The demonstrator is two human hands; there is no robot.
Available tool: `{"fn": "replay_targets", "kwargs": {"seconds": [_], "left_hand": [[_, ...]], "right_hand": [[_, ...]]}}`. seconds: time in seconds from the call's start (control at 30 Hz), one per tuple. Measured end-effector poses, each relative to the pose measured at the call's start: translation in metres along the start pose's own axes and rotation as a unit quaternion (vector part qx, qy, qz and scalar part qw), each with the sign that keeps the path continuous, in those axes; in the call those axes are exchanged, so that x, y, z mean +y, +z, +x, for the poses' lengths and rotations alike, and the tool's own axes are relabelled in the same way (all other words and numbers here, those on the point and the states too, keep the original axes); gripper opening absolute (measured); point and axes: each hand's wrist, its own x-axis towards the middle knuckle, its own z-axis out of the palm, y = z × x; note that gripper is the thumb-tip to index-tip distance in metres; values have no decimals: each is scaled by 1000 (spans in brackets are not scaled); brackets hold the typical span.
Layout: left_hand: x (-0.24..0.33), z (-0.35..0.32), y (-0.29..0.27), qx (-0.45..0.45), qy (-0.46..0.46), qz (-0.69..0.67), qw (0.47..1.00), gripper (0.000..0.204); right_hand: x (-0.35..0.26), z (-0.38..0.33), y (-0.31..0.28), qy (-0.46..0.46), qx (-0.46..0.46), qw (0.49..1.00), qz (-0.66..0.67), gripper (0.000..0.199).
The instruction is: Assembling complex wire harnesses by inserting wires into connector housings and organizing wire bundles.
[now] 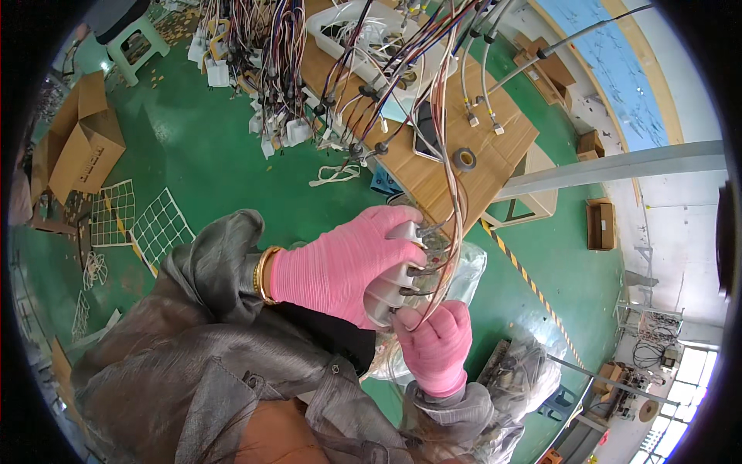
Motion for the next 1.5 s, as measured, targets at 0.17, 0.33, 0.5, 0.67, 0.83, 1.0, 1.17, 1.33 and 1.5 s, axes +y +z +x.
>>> {"fn": "replay_targets", "kwargs": {"seconds": [0.17, 0.33, 0.5, 0.67, 0.83, 1.0, 1.17, 1.33, 1.5], "left_hand": [[-5, -4, -3, -54, -37, -64, 996, 80], [-13, -3, -7, -134, -44, -129, 982, 81], [-21, -6, -5, -177, -66, -268, 945, 79], [-26, -7, 0, -209, -83, -297, 928, 79], [-30, -8, 4, -220, -77, -274, 933, 80], [-32, -8, 5, -227, -82, -282, 928, 80], [-26, -7, 9, -154, -108, -266, 945, 81], [-14, -5, 16, -64, -99, -203, 972, 84], [-5, -3, 15, -1, -106, -160, 981, 88]], "right_hand": [[13, 3, 6, -43, -16, 996, 74, 37], [12, 4, 6, -29, -22, 994, 103, 35], [5, 2, 12, 8, -15, 984, 180, 34], [8, 5, 10, -3, -32, 979, 201, 37], [15, 11, 6, -55, -97, 977, 182, 41], [10, 6, 21, -33, -12, 972, 233, 40], [11, -3, 20, 65, 12, 966, 250, 35], [8, -12, 17, 356, 73, 768, 528, 35], [14, -23, 15, 347, 79, 735, 577, 32]]}}
